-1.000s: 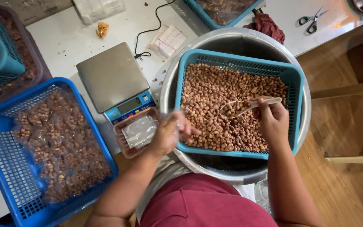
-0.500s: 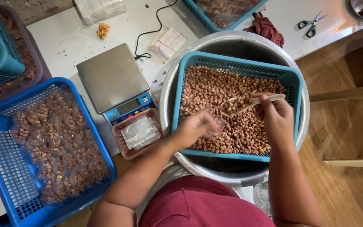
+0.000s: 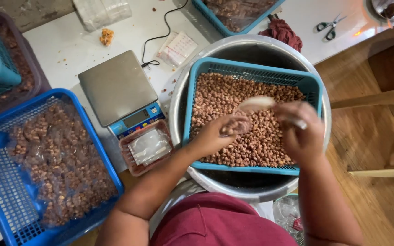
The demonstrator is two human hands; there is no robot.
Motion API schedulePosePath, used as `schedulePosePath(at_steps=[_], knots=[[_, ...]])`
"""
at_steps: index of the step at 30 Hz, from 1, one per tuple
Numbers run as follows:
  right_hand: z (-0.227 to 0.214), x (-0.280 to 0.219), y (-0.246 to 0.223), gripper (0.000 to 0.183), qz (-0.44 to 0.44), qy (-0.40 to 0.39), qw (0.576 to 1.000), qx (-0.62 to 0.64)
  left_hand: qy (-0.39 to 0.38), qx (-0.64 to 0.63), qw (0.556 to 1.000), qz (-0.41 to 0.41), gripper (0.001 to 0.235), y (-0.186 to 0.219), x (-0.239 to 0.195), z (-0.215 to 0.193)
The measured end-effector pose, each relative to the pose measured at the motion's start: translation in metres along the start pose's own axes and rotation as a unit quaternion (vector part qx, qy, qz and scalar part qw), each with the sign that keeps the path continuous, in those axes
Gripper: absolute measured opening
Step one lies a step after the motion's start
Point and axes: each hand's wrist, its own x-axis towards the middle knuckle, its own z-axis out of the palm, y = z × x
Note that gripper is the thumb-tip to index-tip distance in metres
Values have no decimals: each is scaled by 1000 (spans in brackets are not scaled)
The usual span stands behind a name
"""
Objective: The person scoops small brown snack pieces from a blue basket into clear plastic bags placed on a digital scale. After each bag reaches the target weight, the person moves it to a blue tray and repeats the process with a new bag.
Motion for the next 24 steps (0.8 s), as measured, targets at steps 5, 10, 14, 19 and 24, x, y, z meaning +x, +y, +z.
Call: schedulePosePath(at_steps=[5, 10, 14, 19, 24], knots=[[-41, -12, 124, 10, 41, 42, 958, -281, -62, -191, 979, 22, 40, 3, 6, -8], [-28, -58, 178, 10, 178, 8, 927, -329, 19, -321, 947, -3, 36, -5, 20, -79], [-1, -87, 156, 15, 275, 24, 953, -124, 398, 430, 805, 97, 6, -67, 9, -198], [26, -82, 83, 23, 437, 16, 898, 37, 370, 573, 727, 74, 35, -85, -26, -232], [30, -64, 48, 21, 468, 86, 868, 142, 336, 659, 656, 150, 21, -126, -67, -184]])
